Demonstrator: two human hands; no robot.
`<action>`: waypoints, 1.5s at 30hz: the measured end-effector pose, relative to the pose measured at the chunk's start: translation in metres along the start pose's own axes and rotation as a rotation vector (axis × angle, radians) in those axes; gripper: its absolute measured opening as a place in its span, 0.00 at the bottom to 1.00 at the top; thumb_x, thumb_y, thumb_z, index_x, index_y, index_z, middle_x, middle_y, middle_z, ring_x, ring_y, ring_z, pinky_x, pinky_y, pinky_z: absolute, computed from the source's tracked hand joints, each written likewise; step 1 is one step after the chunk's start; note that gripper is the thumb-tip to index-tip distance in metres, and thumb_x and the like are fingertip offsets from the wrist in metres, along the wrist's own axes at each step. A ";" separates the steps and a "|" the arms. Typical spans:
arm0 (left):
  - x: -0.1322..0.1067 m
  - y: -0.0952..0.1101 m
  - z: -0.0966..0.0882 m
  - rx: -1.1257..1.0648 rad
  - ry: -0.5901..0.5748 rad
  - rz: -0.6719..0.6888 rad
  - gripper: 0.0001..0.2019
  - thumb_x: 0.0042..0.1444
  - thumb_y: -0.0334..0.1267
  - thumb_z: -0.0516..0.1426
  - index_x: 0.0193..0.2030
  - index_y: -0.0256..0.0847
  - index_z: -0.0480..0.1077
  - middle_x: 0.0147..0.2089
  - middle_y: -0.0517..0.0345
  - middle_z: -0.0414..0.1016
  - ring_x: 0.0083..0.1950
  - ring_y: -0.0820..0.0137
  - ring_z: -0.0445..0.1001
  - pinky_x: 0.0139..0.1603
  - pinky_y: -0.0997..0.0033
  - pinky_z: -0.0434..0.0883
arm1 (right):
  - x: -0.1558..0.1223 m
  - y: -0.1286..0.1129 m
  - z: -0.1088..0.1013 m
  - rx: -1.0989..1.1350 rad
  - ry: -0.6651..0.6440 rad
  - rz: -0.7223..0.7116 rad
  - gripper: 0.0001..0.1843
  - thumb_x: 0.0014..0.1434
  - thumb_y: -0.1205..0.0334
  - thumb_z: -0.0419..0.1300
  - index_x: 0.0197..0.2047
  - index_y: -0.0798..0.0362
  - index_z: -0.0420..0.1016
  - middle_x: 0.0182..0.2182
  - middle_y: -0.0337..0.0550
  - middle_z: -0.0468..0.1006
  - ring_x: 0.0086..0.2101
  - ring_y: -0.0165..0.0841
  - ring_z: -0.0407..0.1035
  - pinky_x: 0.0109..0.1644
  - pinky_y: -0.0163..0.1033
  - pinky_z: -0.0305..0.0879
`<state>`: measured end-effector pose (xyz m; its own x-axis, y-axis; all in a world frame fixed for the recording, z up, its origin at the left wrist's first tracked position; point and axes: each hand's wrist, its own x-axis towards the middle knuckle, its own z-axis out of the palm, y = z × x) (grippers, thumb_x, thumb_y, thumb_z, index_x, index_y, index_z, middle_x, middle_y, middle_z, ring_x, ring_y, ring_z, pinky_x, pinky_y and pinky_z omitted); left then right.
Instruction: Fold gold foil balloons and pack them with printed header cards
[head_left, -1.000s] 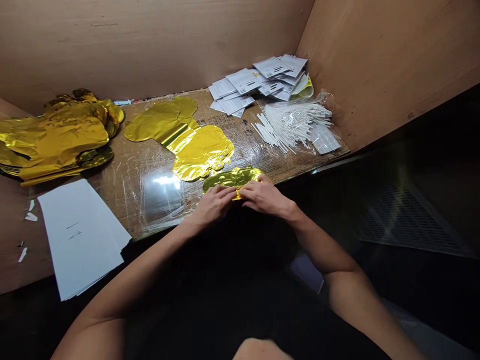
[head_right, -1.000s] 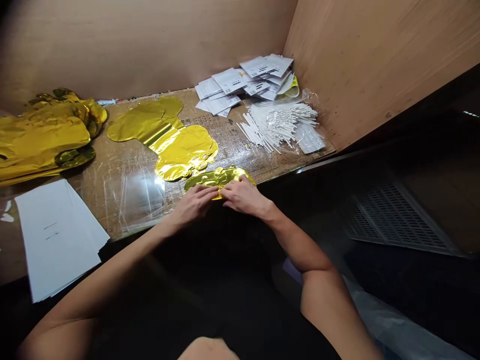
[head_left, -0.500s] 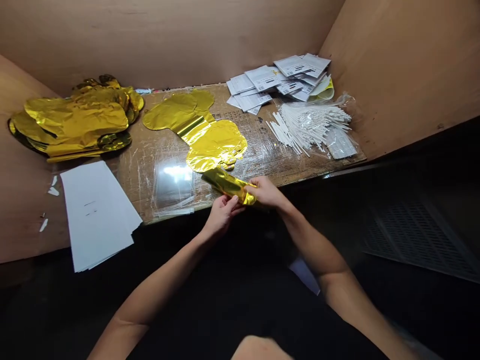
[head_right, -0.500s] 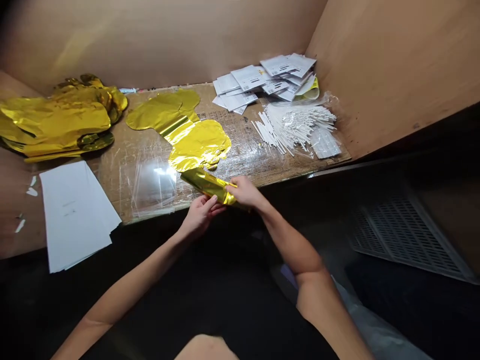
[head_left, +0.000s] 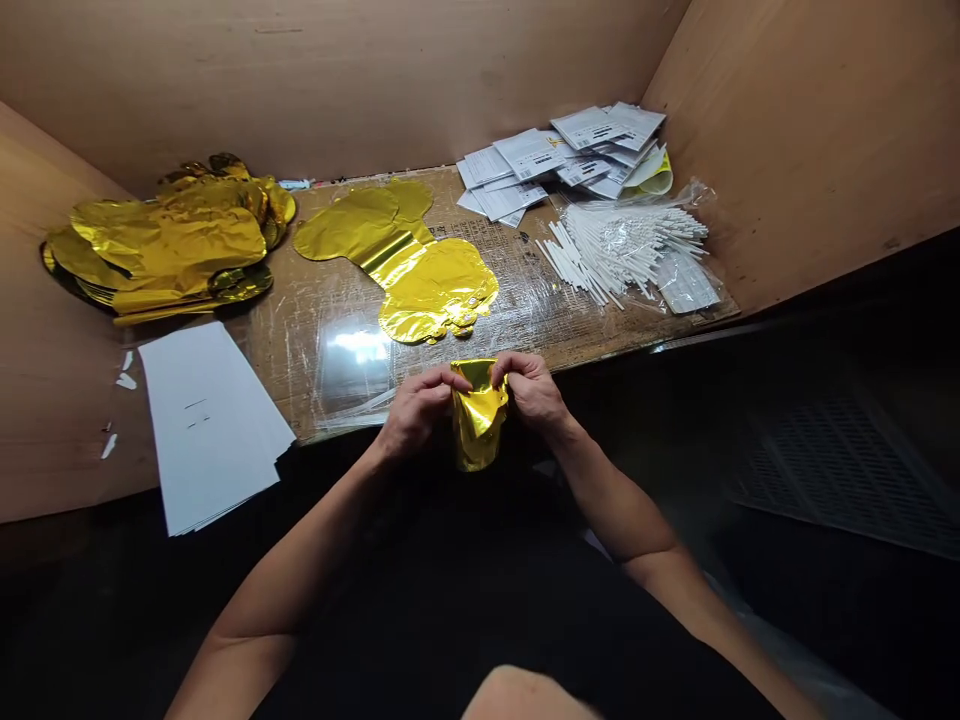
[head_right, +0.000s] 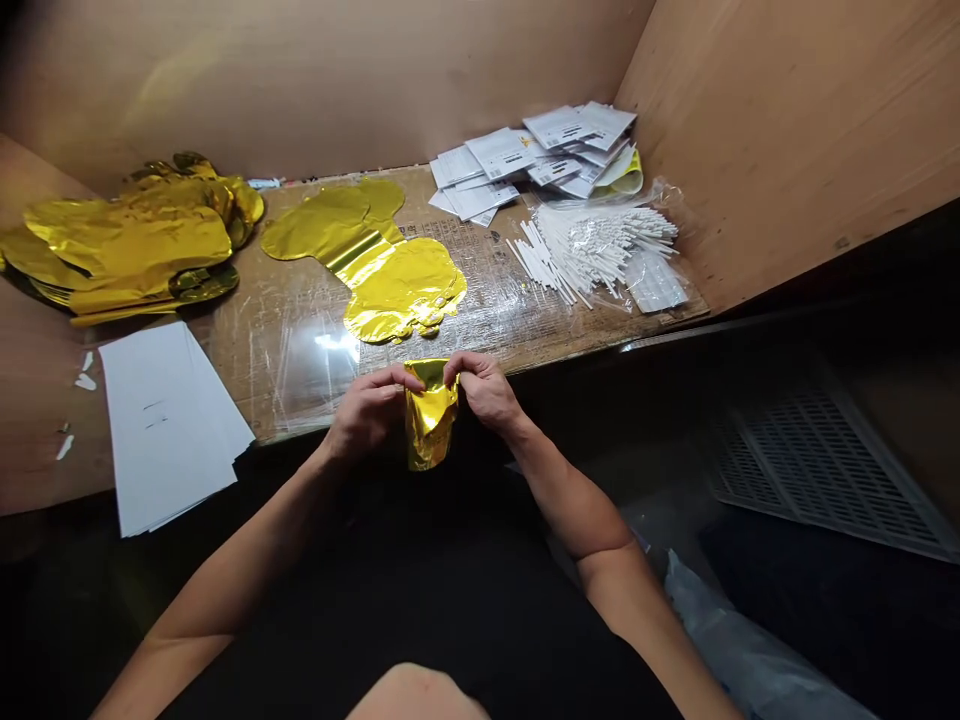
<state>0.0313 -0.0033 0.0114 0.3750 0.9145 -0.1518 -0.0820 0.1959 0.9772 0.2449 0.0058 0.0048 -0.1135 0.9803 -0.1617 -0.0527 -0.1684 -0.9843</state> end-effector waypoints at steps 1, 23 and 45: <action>-0.002 -0.002 0.002 0.022 0.016 0.014 0.13 0.57 0.45 0.65 0.45 0.41 0.76 0.44 0.52 0.81 0.38 0.63 0.81 0.37 0.62 0.79 | 0.001 -0.001 0.000 0.013 -0.002 -0.007 0.08 0.60 0.57 0.58 0.34 0.51 0.75 0.30 0.40 0.74 0.30 0.32 0.68 0.35 0.37 0.70; -0.034 0.007 -0.064 0.778 0.267 0.442 0.12 0.68 0.38 0.59 0.54 0.42 0.81 0.52 0.47 0.84 0.52 0.61 0.82 0.56 0.62 0.78 | 0.023 -0.039 0.000 -0.590 -0.668 -0.124 0.16 0.69 0.49 0.63 0.37 0.53 0.80 0.28 0.40 0.77 0.30 0.33 0.68 0.34 0.37 0.63; -0.092 0.037 -0.128 -0.031 1.110 0.490 0.22 0.59 0.52 0.69 0.55 0.44 0.72 0.54 0.49 0.83 0.55 0.58 0.83 0.60 0.57 0.79 | 0.018 -0.024 0.102 0.026 -0.440 -0.175 0.13 0.61 0.49 0.72 0.35 0.50 0.81 0.61 0.50 0.74 0.59 0.44 0.71 0.57 0.46 0.73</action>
<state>-0.1247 -0.0347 0.0424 -0.6957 0.6971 0.1733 -0.0216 -0.2615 0.9650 0.1428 0.0165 0.0324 -0.5097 0.8584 0.0578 -0.1329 -0.0122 -0.9911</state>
